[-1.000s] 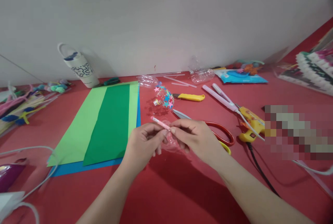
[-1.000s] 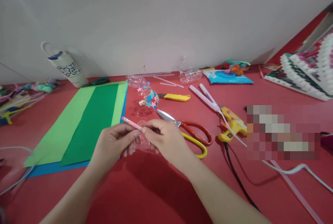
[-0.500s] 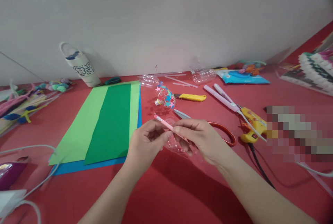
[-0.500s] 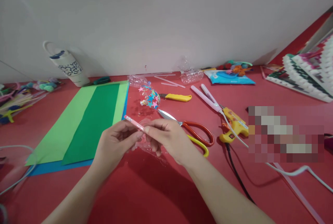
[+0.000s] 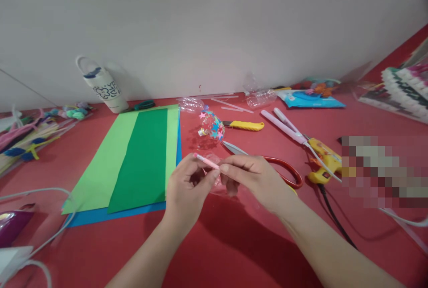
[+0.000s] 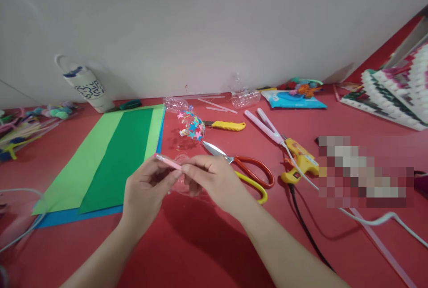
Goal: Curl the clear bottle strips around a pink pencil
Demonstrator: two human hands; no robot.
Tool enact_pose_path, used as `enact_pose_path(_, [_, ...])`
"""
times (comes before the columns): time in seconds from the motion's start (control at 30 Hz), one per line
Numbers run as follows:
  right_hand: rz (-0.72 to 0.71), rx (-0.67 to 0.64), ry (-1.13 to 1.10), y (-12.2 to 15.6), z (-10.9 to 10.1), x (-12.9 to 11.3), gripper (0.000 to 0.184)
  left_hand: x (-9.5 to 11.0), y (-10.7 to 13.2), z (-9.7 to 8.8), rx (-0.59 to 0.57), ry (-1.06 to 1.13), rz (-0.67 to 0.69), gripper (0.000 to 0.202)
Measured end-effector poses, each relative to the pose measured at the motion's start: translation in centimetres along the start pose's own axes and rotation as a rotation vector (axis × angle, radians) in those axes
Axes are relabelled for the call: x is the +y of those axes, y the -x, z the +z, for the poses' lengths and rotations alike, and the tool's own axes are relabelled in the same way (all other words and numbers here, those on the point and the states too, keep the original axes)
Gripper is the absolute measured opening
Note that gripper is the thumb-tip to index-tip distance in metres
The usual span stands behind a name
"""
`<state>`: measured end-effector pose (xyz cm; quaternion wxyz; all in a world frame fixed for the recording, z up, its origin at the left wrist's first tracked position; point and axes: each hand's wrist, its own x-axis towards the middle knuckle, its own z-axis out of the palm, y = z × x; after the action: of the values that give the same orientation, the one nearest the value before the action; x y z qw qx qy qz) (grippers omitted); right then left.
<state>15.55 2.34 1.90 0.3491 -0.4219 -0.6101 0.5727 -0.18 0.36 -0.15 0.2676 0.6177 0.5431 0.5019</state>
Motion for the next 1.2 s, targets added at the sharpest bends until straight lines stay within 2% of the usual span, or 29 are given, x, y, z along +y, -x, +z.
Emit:
enact_pose_path(0.1, [0.043,-0.014,0.012,0.0,0.0,0.1,0.028,-0.1,0.2,0.1,-0.012,-0.003,-0.003,0.005])
enact_pose_path(0.2, [0.062,0.056,0.019,0.0,0.2,0.1,0.018,-0.1,0.1,0.2,-0.035,0.025,-0.029,0.006])
enact_pose_path(0.33, [-0.112,0.165,0.118,0.2,0.5,-0.1,0.005,-0.5,-0.1,0.3,-0.051,0.097,-0.079,0.005])
enact_pose_path(0.43, [-0.148,0.162,0.146,0.2,0.5,-0.1,0.004,-0.9,-0.1,0.3,-0.045,0.077,-0.086,0.007])
enact_pose_path(0.6, [-0.072,0.115,0.023,0.1,0.2,0.4,0.008,-0.8,-0.2,0.1,-0.086,0.040,-0.097,0.009])
enact_pose_path(0.87, [-0.036,0.100,-0.044,0.0,0.2,0.4,0.010,-0.1,-0.4,-0.2,-0.097,-0.064,0.010,0.013])
enact_pose_path(1.2, [-0.143,0.162,0.276,0.0,0.3,-0.2,0.010,0.0,-0.3,0.3,-0.098,-0.051,-0.053,0.013])
